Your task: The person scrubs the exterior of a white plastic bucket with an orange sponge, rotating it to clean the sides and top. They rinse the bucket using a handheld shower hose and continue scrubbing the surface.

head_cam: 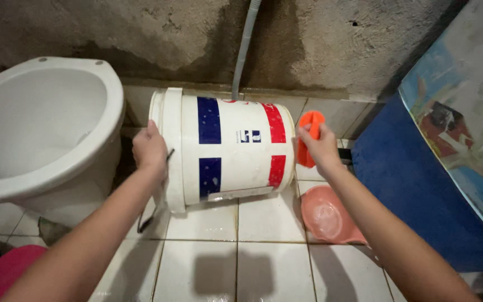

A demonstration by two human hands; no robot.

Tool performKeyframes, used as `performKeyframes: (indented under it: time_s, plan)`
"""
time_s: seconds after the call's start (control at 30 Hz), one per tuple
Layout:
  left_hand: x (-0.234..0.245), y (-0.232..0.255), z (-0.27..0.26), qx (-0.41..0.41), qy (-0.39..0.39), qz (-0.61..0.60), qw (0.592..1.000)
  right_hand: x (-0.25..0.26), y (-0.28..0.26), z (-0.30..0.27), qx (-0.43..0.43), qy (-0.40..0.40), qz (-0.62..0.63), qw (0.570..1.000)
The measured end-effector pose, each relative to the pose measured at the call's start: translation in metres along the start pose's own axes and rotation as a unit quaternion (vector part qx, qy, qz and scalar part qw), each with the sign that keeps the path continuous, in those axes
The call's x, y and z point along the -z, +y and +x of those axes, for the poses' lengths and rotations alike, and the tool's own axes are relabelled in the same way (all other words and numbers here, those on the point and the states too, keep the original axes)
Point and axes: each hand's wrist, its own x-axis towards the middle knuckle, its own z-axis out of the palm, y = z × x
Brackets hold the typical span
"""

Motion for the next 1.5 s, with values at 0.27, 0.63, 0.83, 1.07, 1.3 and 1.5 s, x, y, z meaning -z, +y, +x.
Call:
performKeyframes:
  time_s: [0.27, 0.63, 0.83, 1.07, 1.3, 1.5]
  plan:
    - [0.011, 0.017, -0.016, 0.118, -0.045, -0.197, 0.972, 0.014, -0.010, -0.001, -0.019, 0.043, 0.033, 0.998]
    - [-0.009, -0.086, 0.002, 0.269, -0.093, -0.340, 0.896, 0.027, -0.120, -0.031, 0.245, 0.046, -0.138, 0.959]
    - [-0.006, -0.177, 0.024, 0.200, -0.188, -0.385, 0.881, -0.002, -0.154, -0.082, 0.296, -0.045, -0.067, 0.952]
    - [-0.023, -0.266, 0.046, 0.332, -0.158, -0.274, 0.889, 0.018, -0.155, -0.057, 0.235, -0.032, -0.090, 0.967]
    - [-0.028, -0.254, -0.015, 0.462, -0.216, -0.323, 0.797, 0.039, -0.105, -0.035, 0.108, -0.058, 0.042, 0.992]
    - [-0.052, -0.203, -0.076, 0.445, -0.283, -0.388, 0.755, 0.056, -0.038, -0.031, -0.005, -0.092, -0.020, 0.996]
